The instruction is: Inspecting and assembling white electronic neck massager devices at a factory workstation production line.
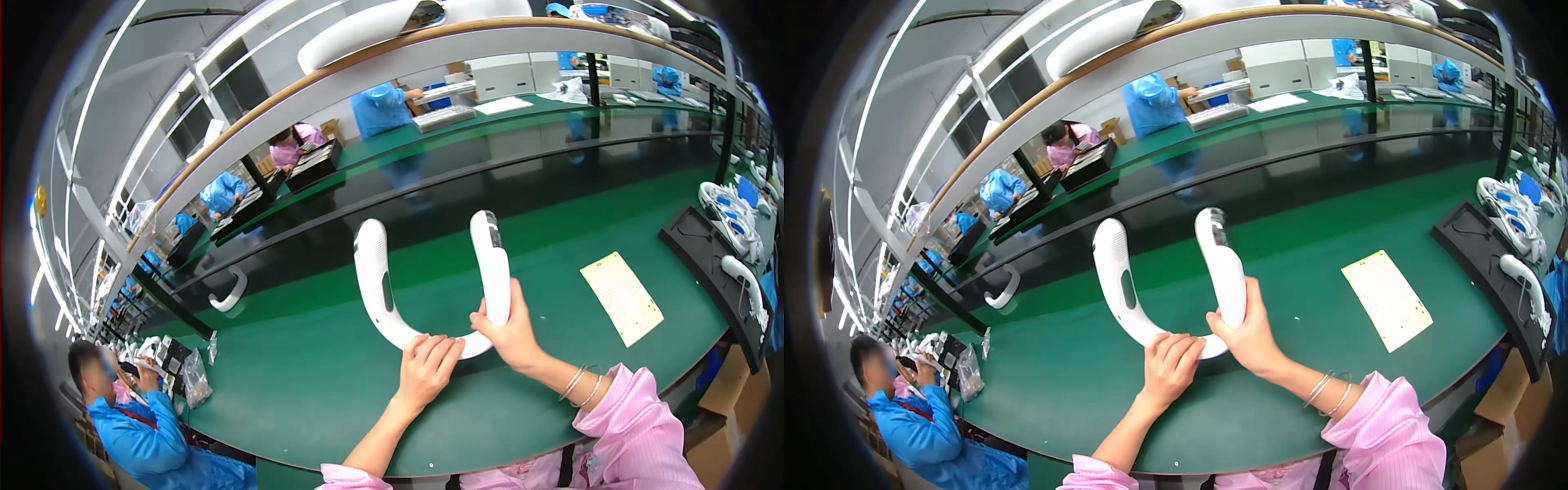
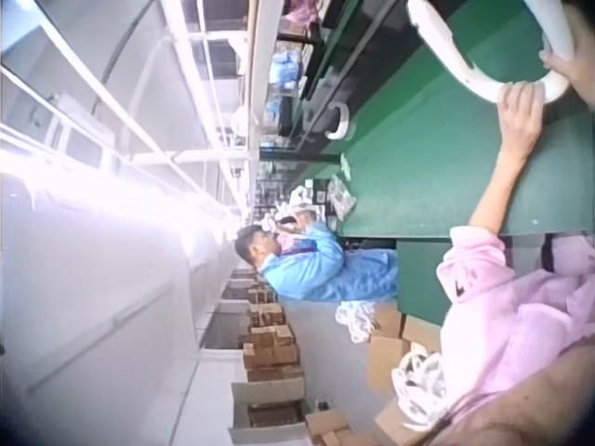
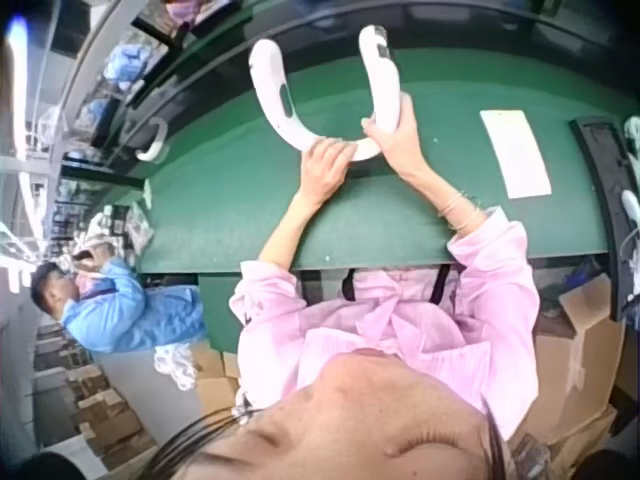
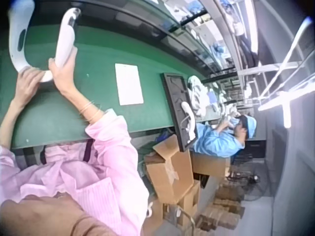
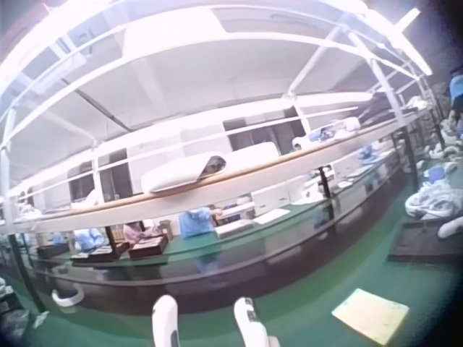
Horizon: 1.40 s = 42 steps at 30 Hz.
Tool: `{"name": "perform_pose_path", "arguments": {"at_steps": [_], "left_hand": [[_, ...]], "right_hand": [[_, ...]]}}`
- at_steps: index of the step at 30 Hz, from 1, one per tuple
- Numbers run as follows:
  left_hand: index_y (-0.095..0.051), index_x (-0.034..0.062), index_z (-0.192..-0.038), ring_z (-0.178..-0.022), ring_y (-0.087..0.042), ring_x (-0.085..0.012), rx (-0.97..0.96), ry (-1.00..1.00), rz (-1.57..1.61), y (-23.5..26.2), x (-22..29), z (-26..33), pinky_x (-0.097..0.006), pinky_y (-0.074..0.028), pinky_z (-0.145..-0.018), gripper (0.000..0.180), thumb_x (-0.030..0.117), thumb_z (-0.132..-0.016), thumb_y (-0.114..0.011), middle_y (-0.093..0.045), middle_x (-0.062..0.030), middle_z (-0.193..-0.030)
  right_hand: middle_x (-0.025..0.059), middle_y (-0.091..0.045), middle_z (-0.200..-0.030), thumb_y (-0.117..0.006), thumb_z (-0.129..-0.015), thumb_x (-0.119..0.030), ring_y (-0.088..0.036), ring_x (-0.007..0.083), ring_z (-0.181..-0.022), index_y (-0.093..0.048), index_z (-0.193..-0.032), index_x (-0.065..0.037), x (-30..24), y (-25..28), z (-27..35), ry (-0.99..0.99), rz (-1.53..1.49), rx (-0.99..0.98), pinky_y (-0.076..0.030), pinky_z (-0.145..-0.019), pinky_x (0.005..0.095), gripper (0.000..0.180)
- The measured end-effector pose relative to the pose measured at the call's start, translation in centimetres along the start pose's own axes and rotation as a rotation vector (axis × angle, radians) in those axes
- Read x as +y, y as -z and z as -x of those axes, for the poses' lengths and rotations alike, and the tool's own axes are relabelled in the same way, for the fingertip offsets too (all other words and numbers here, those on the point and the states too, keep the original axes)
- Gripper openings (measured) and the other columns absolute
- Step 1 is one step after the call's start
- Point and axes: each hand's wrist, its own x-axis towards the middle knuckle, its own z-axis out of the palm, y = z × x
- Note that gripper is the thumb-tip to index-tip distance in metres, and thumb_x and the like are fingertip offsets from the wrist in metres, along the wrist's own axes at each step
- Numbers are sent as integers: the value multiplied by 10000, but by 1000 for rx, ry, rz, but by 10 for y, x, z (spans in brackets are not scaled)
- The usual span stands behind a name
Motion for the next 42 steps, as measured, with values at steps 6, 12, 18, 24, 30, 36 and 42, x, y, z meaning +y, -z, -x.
{"name": "perform_pose_path", "arguments": {"at_steps": [6,12,18,24,30,36,42], "left_hand": [[-583,117,-1083,-1150,-425,-233,24,-2,-162,43,18,0,-425,-349,-936,386,266,-747,-700,-487,-52,-1203],[-400,58,-1277,-1175,-386,-324,48,434,322,60,52,0,-447,-347,-970,640,352,-797,-705,-335,-176,-1301],[-190,22,-1386,-1076,-527,-316,264,979,1636,68,85,-17,-457,-422,-941,824,355,-820,-688,-514,-194,-1126],[-312,-9,-1234,-712,-621,-239,348,926,1883,81,104,-36,-367,-530,-669,630,196,-793,-712,-568,-118,-797],[-450,-47,-1159,-720,-652,-193,113,869,1454,94,91,-28,-285,-539,-687,573,103,-689,-741,-639,-135,-834],[-648,15,-999,-565,-574,-192,-167,245,869,121,43,-70,-285,-477,-596,471,141,-560,-762,-592,-57,-652],[-681,73,-1020,-929,-488,-245,77,290,349,104,30,-58,-387,-379,-834,474,41,-549,-734,-538,-73,-1011]], "right_hand": [[27,-500,-862,-629,-776,-7,-504,79,-745,-402,-1120,-27,-60,43,34,-12,42,-21,-455,-691,249,412],[30,-507,-840,-625,-774,-8,-519,96,-741,-409,-1113,-30,-77,63,54,-138,-165,73,-474,-709,281,402],[45,-514,-870,-618,-783,-1,-546,142,-781,-403,-1147,-29,-51,59,77,-339,-505,20,-490,-758,323,423],[77,-545,-970,-627,-822,-67,-571,197,-879,-390,-1211,-25,-26,66,78,-619,-530,-111,-481,-868,372,457],[178,-367,-1302,-643,-836,-180,-437,281,-1178,-239,-1391,-4,-43,70,70,258,536,129,-389,-980,410,708],[164,-567,-1101,-737,-712,-444,-518,312,-1079,-502,-1229,5,-134,73,63,670,1059,-476,-369,-975,435,725],[114,-610,-900,-797,-681,-349,-631,213,-710,-547,-1072,-11,-126,59,83,217,801,-555,-499,-604,298,574]]}}
